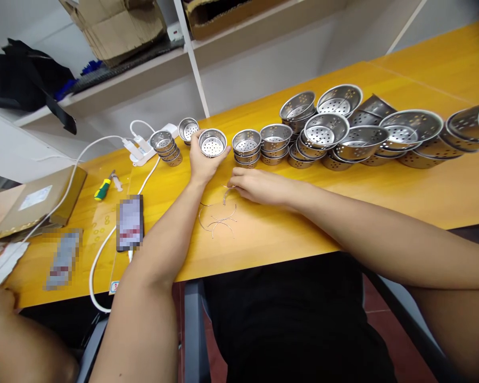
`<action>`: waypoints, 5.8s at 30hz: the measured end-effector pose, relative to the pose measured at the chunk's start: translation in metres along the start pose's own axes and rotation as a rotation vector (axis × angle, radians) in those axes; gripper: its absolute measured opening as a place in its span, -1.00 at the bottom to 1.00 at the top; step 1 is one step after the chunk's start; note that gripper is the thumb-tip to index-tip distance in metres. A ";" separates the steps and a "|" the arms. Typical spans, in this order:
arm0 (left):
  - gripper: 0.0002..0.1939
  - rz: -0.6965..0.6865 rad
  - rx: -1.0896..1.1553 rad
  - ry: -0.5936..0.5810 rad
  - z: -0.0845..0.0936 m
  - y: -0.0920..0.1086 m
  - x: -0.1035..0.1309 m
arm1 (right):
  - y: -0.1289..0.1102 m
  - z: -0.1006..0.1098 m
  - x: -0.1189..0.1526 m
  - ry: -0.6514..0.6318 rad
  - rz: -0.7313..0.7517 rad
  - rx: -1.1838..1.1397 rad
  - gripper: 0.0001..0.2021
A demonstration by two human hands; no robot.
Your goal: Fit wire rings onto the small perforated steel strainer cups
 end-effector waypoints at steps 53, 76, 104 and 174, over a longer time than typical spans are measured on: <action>0.01 -0.109 0.033 0.074 -0.007 -0.020 0.004 | -0.001 0.015 0.002 -0.037 -0.141 0.164 -0.71; 0.05 -0.045 0.027 0.058 -0.005 -0.007 0.002 | 0.006 0.017 0.004 0.166 0.188 -0.341 -0.86; -0.16 -0.208 0.334 -0.376 -0.023 0.111 -0.031 | 0.043 0.048 0.005 0.583 -0.264 -0.831 -0.47; 0.01 -0.215 0.273 -0.339 -0.031 0.093 -0.013 | 0.034 0.079 0.008 0.347 0.090 -1.098 -0.47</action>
Point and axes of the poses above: each hand's wrist, its own x-axis away from the middle knuckle, its own z-axis out of the back of the hand, y = z × x, the point moved 5 cm from there along -x, towards the middle knuckle, and after that the axes turned 13 degrees about -z, right-handed, at the moved point
